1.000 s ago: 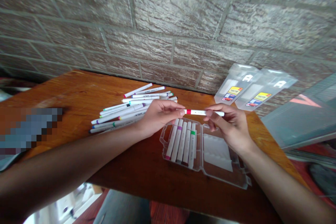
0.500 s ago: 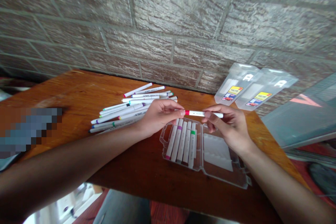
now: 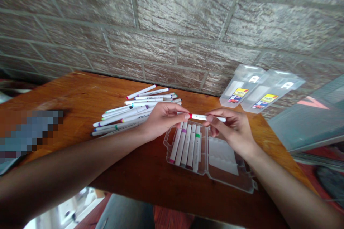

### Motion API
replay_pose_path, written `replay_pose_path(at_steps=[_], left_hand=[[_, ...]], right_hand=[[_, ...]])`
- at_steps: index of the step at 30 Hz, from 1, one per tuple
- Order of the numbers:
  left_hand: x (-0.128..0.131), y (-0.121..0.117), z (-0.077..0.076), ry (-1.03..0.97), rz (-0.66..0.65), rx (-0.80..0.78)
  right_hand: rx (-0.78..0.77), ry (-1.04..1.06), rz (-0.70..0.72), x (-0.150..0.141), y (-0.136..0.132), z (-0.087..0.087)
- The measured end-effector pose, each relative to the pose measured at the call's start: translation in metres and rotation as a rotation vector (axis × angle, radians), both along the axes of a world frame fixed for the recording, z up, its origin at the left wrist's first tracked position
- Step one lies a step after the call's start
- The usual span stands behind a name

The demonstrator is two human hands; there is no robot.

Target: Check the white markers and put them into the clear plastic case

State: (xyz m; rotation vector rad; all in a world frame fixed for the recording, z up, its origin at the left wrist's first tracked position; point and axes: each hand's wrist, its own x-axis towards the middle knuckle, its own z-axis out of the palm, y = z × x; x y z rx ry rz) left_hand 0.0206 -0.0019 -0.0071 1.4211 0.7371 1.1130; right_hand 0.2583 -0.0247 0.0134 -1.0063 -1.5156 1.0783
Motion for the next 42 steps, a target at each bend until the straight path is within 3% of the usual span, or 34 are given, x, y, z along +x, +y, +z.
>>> replay_pose_path(at_steps=[13, 22, 28, 33, 42], left_hand=[[-0.001, 0.000, -0.002, 0.130, 0.030, 0.106], [0.003, -0.015, -0.002, 0.220, -0.015, 0.201], [0.002, -0.024, 0.000, 0.264, -0.042, 0.275], [0.002, -0.024, -0.001, 0.289, -0.044, 0.309], [0.003, -0.021, -0.003, 0.251, -0.031, 0.271]], right_hand=[[0.058, -0.070, 0.035, -0.001, -0.001, 0.000], [0.385, -0.405, -0.019, -0.007, -0.010, -0.006], [0.478, -0.492, -0.060, -0.009, -0.014, -0.004], [0.410, -0.467, -0.029, -0.008, -0.014, -0.007], [0.177, -0.224, 0.033, -0.013, -0.013, -0.005]])
